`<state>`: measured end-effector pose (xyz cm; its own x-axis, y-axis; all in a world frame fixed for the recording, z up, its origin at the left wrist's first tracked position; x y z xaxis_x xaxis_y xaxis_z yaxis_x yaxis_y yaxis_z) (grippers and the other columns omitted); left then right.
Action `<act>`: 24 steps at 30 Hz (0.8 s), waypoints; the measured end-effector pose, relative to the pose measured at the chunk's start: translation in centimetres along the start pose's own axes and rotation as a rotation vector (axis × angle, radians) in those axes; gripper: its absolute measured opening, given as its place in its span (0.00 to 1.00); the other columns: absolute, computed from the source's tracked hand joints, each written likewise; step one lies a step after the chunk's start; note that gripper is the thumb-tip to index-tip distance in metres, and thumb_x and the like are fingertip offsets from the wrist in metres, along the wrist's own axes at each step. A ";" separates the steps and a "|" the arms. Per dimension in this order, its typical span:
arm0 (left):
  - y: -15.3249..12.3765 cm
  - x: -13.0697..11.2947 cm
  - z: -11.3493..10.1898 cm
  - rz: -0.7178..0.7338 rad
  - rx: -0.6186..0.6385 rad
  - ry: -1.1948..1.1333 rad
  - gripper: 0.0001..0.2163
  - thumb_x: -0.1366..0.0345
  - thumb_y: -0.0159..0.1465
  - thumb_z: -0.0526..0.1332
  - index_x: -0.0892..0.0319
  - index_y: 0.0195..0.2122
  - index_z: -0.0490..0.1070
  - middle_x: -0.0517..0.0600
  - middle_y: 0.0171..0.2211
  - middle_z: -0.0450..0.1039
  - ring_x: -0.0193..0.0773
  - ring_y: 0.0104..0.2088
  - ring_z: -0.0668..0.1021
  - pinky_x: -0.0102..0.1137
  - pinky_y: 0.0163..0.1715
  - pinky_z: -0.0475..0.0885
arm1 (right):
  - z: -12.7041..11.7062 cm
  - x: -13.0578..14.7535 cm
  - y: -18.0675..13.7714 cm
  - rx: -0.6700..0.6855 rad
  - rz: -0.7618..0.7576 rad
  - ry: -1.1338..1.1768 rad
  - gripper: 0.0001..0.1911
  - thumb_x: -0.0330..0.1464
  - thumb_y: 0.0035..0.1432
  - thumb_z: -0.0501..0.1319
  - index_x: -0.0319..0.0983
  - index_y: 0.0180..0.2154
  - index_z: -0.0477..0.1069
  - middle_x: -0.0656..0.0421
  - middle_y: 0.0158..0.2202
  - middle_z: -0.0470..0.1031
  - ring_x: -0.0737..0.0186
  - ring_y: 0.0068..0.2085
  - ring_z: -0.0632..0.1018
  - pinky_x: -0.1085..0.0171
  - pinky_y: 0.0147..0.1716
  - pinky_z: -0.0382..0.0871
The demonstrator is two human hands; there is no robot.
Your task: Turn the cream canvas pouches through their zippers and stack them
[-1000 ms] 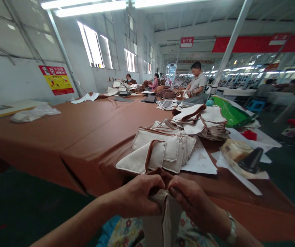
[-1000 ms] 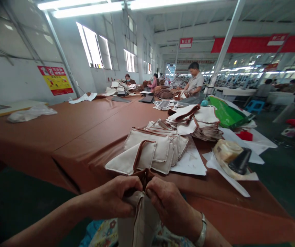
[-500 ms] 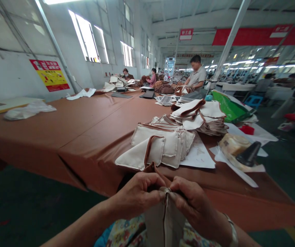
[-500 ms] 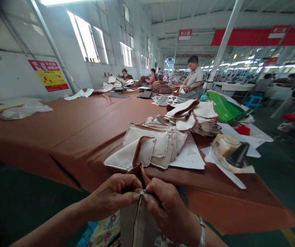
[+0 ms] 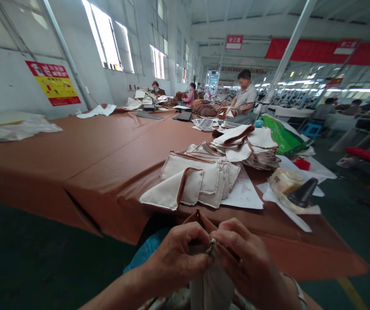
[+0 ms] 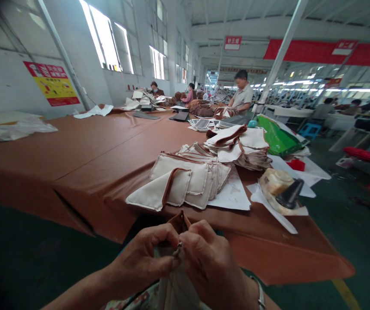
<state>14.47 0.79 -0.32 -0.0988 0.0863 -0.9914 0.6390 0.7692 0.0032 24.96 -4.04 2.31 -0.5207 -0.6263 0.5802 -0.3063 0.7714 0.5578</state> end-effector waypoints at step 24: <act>-0.6 2.0 1.4 -0.097 0.035 -0.138 0.08 0.72 0.51 0.68 0.62 0.28 0.69 0.43 0.27 0.68 0.29 0.26 0.65 0.23 0.27 0.62 | 0.3 -3.7 -1.4 0.138 0.606 0.556 0.15 0.43 0.68 0.54 0.39 0.42 0.67 0.61 0.31 0.65 0.66 0.31 0.65 0.68 0.30 0.59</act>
<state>14.98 -0.41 -2.53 -0.0572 -0.0771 -0.9954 0.6580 0.7469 -0.0957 27.10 -2.81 -0.81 -0.1685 -0.0349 0.9851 -0.2130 0.9771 -0.0018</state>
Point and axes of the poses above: each hand's wrist, its own y-axis towards the middle knuckle, its own z-axis out of the palm, x = y × z, the point moved 9 cm from there along y, towards the middle knuckle
